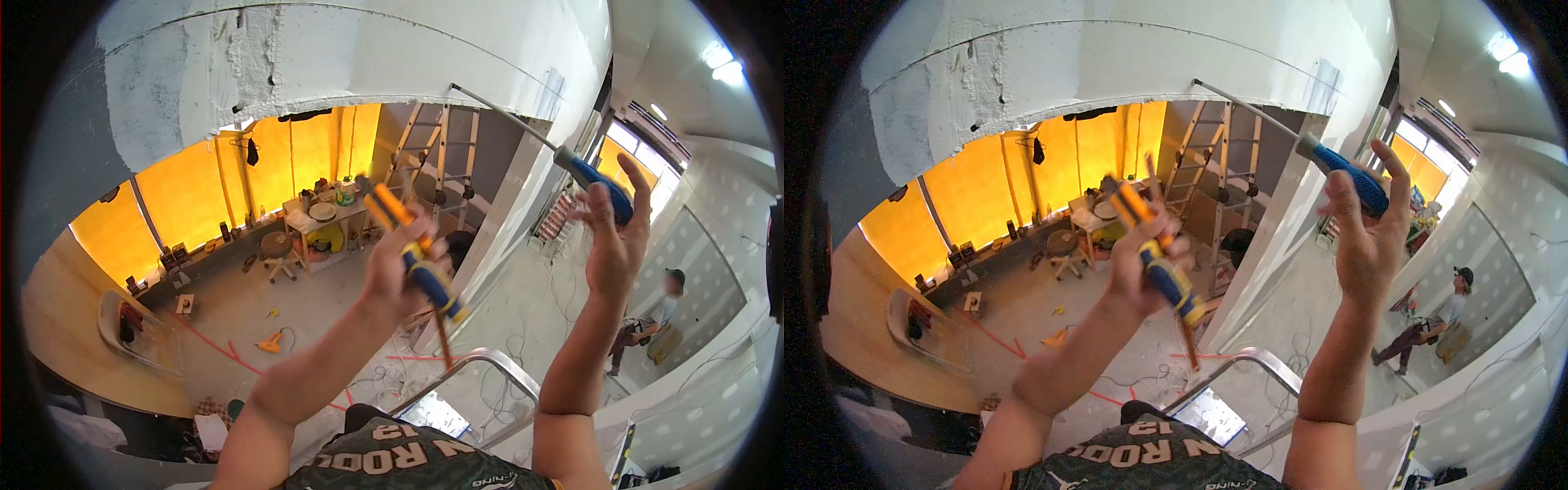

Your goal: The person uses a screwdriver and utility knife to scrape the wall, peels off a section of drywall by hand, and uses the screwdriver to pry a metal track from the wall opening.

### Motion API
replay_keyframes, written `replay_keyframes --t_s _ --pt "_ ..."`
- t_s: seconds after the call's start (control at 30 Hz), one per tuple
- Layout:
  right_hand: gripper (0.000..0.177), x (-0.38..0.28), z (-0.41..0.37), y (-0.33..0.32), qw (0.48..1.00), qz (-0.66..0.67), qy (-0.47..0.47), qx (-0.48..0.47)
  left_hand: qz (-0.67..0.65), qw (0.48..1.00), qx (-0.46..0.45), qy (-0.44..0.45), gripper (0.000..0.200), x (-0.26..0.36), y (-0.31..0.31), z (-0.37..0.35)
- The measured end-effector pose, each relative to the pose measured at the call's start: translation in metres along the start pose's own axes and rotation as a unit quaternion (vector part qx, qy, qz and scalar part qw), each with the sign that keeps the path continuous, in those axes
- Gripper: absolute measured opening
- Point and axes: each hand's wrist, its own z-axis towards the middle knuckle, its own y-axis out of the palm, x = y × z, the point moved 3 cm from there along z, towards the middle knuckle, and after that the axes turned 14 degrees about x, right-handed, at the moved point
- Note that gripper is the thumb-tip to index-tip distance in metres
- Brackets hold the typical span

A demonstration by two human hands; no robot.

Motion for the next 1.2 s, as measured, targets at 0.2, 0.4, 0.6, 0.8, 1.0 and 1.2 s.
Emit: replay_keyframes --t_s 0.2,0.4,0.6,0.8,1.0,1.2 --pt "0.033 0.010 0.022 -0.022 0.989 -0.107 0.085 -0.057 0.001 0.999 0.028 0.045 0.025 -0.030 0.082 0.051" --pt "0.026 0.016 0.025 -0.027 0.986 -0.017 -0.005 -0.163 -0.061 0.997 0.035 -0.029 0.038 -0.054 0.120 0.062" --pt "0.038 0.021 0.018 -0.018 0.995 0.010 0.062 -0.080 -0.087 0.996 -0.007 0.001 0.029 -0.060 0.128 0.073" --pt "0.051 0.020 0.018 -0.017 0.978 -0.170 0.075 -0.091 -0.106 0.994 0.017 -0.002 0.018 -0.067 0.127 0.084" --pt "0.047 0.020 0.019 -0.016 0.976 -0.192 0.038 -0.092 -0.066 0.997 0.023 0.033 0.020 -0.055 0.110 0.084" --pt "0.044 0.013 0.003 -0.016 0.978 -0.185 0.054 -0.073 0.043 0.995 0.075 0.047 0.022 -0.031 -0.058 0.070"
